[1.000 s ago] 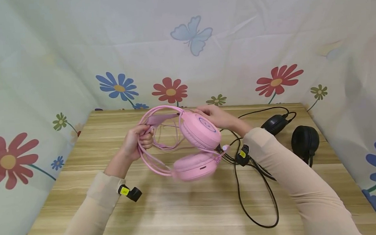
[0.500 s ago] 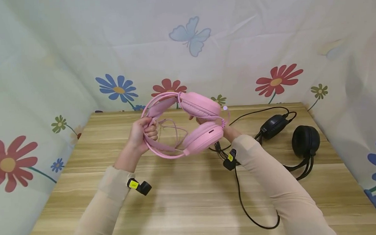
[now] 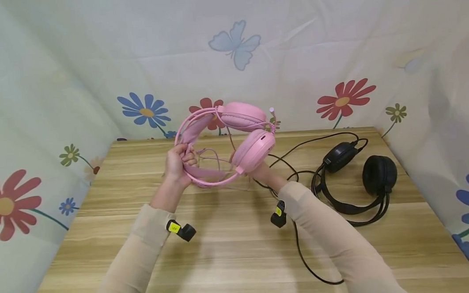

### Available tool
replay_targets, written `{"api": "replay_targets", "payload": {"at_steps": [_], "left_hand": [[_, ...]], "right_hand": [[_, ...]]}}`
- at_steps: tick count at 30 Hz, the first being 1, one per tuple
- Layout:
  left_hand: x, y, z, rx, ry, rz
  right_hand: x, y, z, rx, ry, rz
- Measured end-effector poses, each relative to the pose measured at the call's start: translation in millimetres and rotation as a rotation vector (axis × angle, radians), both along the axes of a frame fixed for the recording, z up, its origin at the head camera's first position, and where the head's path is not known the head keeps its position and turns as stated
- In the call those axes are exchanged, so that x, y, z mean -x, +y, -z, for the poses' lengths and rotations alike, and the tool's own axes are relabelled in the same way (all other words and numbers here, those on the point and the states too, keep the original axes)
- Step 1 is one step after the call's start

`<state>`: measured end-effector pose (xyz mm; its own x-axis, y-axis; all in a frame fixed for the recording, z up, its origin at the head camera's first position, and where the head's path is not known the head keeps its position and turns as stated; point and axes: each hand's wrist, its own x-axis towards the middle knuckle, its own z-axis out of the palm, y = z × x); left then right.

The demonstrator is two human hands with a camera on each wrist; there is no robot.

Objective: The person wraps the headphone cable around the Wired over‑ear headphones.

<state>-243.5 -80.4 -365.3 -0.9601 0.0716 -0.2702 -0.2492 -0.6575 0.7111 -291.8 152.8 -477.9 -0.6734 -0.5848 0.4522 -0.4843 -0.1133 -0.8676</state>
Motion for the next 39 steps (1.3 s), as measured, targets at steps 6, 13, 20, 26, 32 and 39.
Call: {"api": "replay_targets", "payload": {"at_steps": [6, 13, 20, 26, 32, 39], "left_hand": [[2.6, 1.1, 1.3, -0.001, 0.006, -0.135], [7.7, -3.5, 4.9, 0.034, 0.013, -0.213], [11.1, -8.0, 10.5, 0.113, 0.019, -0.275], [11.6, -10.7, 12.5, 0.144, 0.003, -0.343], [11.1, -13.9, 12.0, 0.184, 0.002, -0.381], [10.5, -13.5, 9.2, 0.200, 0.016, -0.413]], "right_hand": [[-43.1, -25.5, -36.0, -0.256, -0.080, 0.216], [-57.7, -30.5, -40.3, -0.520, -0.098, 0.302], [-68.2, -30.2, -46.4, -0.583, -0.014, 0.314], [-79.2, -30.0, -50.0, -0.629, 0.079, 0.332], [-90.9, -22.1, -58.5, -0.633, 0.197, 0.314], [-97.4, -10.8, -71.2, -0.577, 0.126, 0.179]]}}
